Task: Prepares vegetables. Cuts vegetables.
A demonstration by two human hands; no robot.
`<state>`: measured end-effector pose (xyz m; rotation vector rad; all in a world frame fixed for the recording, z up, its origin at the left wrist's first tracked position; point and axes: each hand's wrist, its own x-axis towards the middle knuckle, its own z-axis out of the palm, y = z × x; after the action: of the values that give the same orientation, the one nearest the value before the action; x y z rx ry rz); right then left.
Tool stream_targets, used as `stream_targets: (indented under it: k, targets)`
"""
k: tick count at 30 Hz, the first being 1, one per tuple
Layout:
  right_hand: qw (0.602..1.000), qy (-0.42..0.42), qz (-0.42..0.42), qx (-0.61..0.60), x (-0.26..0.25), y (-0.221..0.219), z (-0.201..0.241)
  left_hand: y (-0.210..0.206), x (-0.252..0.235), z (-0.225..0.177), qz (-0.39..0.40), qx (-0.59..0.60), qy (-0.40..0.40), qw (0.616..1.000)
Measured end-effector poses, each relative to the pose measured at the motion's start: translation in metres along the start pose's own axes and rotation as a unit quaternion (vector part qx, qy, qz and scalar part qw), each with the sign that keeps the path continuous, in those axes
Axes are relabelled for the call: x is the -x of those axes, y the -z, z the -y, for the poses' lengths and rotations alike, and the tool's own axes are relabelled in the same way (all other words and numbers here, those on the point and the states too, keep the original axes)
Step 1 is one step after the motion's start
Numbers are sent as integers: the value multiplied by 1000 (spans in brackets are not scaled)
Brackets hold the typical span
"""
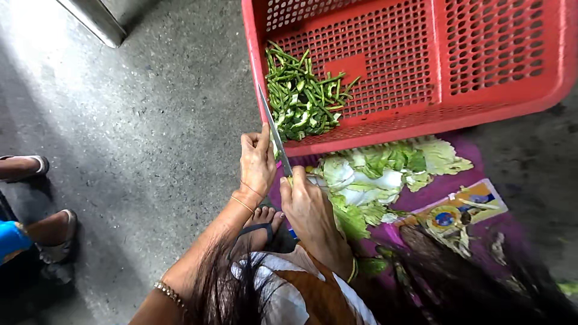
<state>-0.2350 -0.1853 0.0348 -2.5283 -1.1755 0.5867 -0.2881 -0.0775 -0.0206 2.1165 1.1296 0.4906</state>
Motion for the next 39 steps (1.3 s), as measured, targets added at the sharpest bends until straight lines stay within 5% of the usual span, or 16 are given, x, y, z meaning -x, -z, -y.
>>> stream_targets:
  k: [19,32,39]
  targets:
    - [998,-26,55,11,-10,-7,-3,-10,5,4,-55,20,-28,998]
    - [993,-29,111,20,-25,-18,14,3,7,15,-47,34,59,997]
    - [993,-64,95,26,-21,-7,-2,8,-1,-5,60,128,165,976]
